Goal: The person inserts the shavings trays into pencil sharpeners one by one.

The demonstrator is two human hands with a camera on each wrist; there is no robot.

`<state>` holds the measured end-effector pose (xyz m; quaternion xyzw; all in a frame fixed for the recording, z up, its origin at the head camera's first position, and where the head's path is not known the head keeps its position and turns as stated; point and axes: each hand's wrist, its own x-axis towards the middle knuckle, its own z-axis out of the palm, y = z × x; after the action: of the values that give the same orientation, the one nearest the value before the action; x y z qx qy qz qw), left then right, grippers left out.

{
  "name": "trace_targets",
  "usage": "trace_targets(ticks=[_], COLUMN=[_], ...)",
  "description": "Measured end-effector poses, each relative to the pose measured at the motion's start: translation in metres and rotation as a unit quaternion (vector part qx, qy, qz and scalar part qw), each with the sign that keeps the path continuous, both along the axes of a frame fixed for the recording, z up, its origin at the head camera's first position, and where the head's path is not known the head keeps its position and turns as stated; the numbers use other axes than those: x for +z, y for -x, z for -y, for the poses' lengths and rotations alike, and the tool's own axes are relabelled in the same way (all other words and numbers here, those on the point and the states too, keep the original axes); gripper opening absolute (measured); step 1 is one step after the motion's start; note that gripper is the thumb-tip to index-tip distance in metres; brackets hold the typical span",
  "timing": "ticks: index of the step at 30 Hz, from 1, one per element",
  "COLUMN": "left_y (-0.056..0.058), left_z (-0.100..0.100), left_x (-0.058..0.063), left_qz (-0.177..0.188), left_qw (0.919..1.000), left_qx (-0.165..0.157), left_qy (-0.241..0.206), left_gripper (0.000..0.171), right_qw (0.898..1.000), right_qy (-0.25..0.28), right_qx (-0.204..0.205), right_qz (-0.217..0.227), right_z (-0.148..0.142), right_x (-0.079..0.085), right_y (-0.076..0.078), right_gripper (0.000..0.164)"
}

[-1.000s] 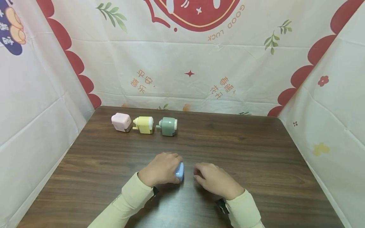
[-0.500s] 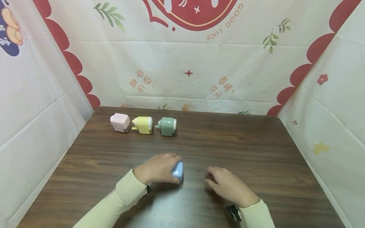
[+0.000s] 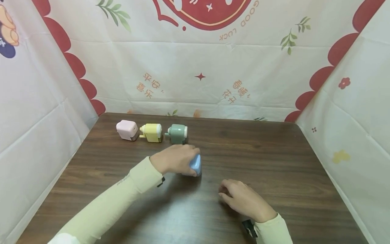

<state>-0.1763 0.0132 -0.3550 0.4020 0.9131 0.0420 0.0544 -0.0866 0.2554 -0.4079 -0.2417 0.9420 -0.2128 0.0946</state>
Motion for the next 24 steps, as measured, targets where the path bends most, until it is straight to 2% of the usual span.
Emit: trace_targets(ticks=[5, 9, 17, 20, 24], left_y=[0.025, 0.044, 0.085, 0.096, 0.104], left_z=[-0.014, -0.024, -0.034, -0.037, -0.040], left_x=[0.015, 0.019, 0.004, -0.001, -0.004], left_qz=[-0.001, 0.012, 0.009, 0.008, 0.015], left_qw=[1.0000, 0.9998, 0.9996, 0.9994, 0.9993], left_qx=[-0.005, 0.001, 0.023, 0.030, 0.031], left_qy=[-0.007, -0.016, -0.016, -0.017, -0.014], left_gripper=[0.061, 0.065, 0.065, 0.066, 0.066], right_qw=[1.000, 1.000, 0.999, 0.999, 0.999], right_qy=[-0.003, -0.002, 0.015, 0.014, 0.015], right_qx=[0.001, 0.002, 0.022, 0.018, 0.015], right_qz=[0.014, 0.024, 0.016, 0.035, 0.049], right_z=[0.003, 0.006, 0.008, 0.008, 0.009], right_x=[0.000, 0.001, -0.003, -0.004, -0.002], right_y=[0.001, 0.002, 0.003, 0.003, 0.003], right_gripper=[0.005, 0.006, 0.007, 0.009, 0.011])
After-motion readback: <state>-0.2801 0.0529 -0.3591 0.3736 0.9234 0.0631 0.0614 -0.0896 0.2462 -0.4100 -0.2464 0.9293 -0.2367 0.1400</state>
